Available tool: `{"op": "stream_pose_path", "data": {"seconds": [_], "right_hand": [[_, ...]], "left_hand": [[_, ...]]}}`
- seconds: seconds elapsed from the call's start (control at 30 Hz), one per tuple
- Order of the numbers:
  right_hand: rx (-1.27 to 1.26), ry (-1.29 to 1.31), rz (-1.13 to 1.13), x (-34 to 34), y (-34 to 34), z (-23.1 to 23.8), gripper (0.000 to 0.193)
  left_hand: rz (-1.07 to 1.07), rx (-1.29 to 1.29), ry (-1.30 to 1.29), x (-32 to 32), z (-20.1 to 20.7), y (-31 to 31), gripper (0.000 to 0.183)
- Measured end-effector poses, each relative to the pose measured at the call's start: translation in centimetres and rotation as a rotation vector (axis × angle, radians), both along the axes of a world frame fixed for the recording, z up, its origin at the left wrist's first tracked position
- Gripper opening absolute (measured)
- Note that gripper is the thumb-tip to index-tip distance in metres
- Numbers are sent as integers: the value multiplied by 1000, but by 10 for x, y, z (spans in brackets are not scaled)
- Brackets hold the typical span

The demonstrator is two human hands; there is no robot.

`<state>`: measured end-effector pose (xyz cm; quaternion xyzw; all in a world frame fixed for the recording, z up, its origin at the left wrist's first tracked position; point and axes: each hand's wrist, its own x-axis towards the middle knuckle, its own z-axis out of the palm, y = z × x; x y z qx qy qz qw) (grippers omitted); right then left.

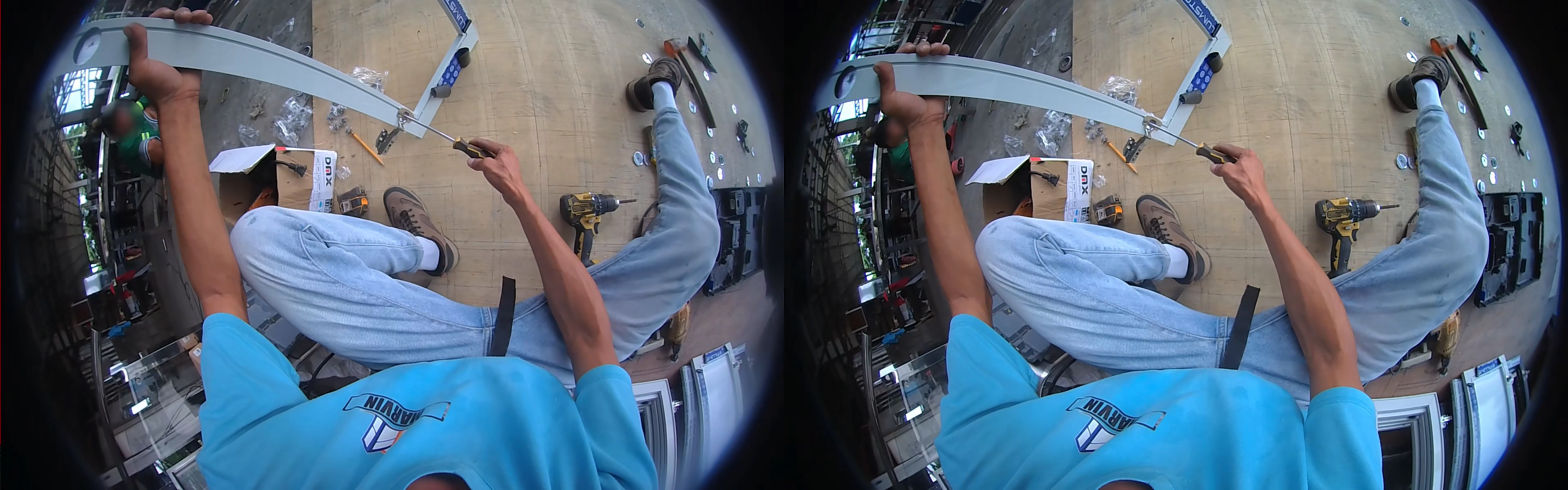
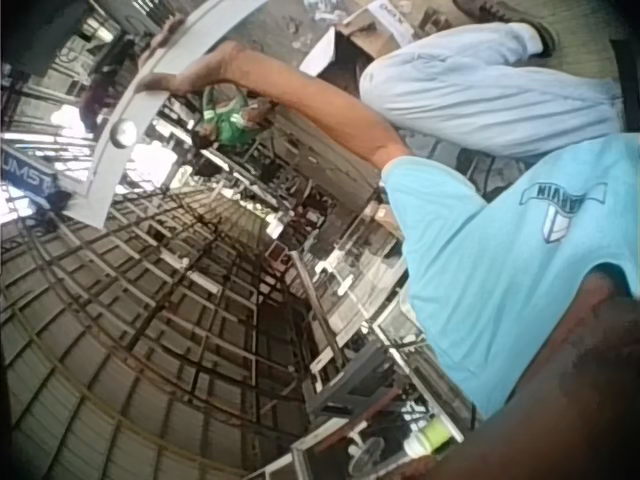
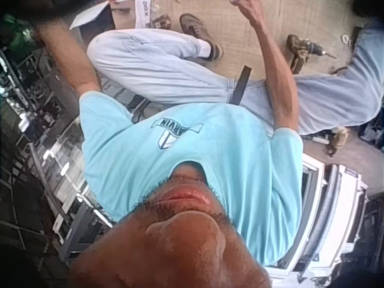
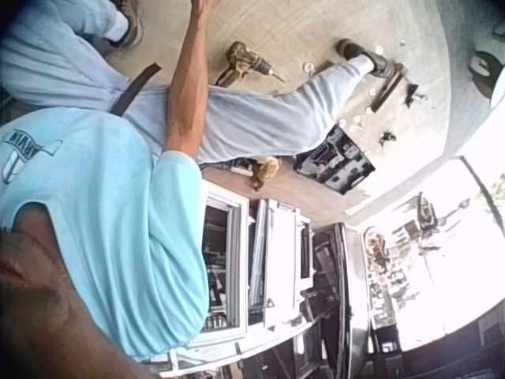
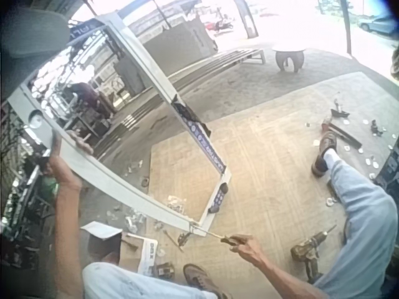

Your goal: Assembling an aluminum window or door frame by marking, drilling, and attaching hinges.

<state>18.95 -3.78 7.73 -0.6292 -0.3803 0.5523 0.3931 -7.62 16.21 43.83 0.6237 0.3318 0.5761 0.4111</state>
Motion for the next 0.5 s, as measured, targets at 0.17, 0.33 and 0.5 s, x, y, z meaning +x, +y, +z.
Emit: {"op": "stream_pose_path", "data": {"seconds": [0.17,0.33,0.5], "right_hand": [[-7,11,7,-1,0,-1,45],[-22,1,0,-3,0,-1,46],[-32,13,6,-2,1,1,42]], "left_hand": [[12,-5,-9,0,2,-1,60],[-12,-1,8,-9,2,4,60],[-15,3,5,-3,0,0,60]]}}
